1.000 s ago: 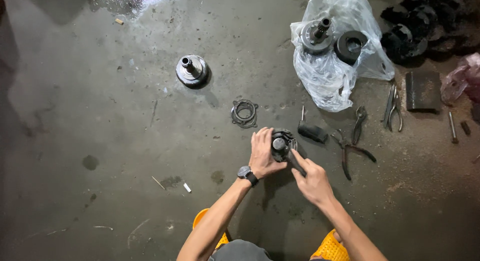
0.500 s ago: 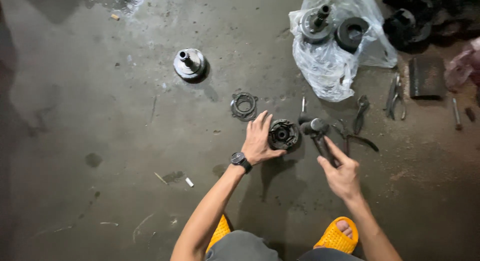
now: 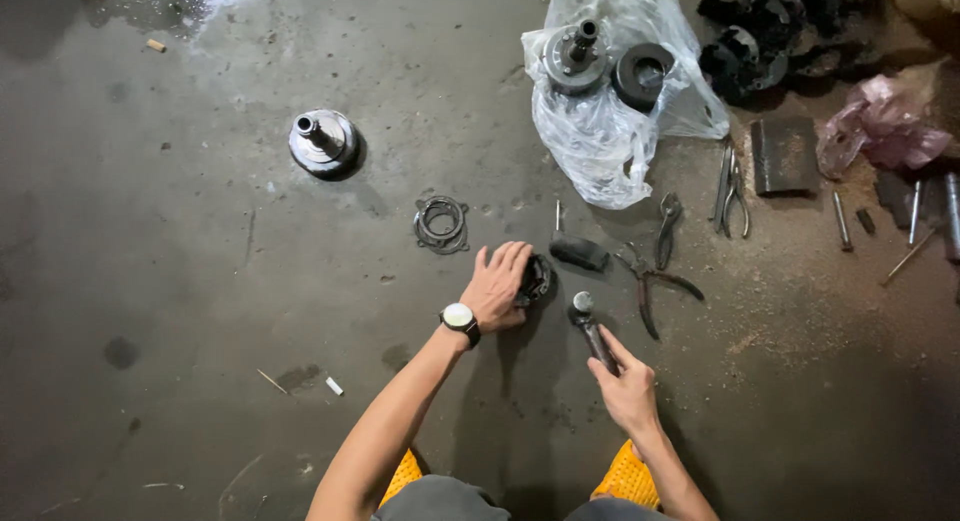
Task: Disassembling a motorcycle engine or clutch component using hand tools.
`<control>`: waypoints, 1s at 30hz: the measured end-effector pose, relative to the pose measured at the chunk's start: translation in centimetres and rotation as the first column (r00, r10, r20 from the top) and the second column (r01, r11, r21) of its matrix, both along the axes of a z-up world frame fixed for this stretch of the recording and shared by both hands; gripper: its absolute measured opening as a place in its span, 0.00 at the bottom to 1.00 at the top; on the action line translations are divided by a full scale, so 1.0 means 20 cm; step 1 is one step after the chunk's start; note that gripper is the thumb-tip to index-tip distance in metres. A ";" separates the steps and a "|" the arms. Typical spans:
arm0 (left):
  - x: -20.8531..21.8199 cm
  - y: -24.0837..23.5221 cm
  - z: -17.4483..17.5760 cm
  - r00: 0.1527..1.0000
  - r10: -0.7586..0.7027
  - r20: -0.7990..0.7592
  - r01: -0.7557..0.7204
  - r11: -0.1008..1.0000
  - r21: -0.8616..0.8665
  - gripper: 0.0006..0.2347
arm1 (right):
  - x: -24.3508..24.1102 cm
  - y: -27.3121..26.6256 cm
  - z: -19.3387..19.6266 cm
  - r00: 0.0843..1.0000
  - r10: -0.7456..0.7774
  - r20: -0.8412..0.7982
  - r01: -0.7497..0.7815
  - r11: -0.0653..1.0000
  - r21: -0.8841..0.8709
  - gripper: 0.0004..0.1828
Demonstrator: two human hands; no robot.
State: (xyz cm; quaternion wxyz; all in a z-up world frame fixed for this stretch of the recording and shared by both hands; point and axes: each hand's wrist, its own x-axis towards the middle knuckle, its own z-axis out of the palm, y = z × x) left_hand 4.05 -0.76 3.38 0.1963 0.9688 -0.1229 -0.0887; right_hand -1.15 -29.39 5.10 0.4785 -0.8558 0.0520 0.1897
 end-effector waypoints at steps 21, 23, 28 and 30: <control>-0.37 0.11 0.06 0.776 0.629 -0.040 -0.584 0.694 -0.420 0.32 | 0.73 -0.76 -0.41 0.882 -0.067 0.466 0.293 0.854 -0.431 0.25; -0.36 0.10 0.04 0.773 0.632 -0.054 -0.591 0.687 -0.422 0.31 | 0.70 -0.67 -0.33 0.835 0.006 0.550 0.300 0.833 -0.465 0.24; -0.31 0.07 -0.05 0.775 0.623 -0.108 -0.597 0.665 -0.449 0.29 | 0.63 -0.18 -0.04 0.704 0.175 0.689 0.247 0.848 -0.469 0.17; -0.28 0.05 -0.12 0.763 0.635 -0.121 -0.602 0.631 -0.489 0.29 | 0.61 0.04 -0.10 0.720 0.198 0.664 -0.079 0.975 -0.206 0.12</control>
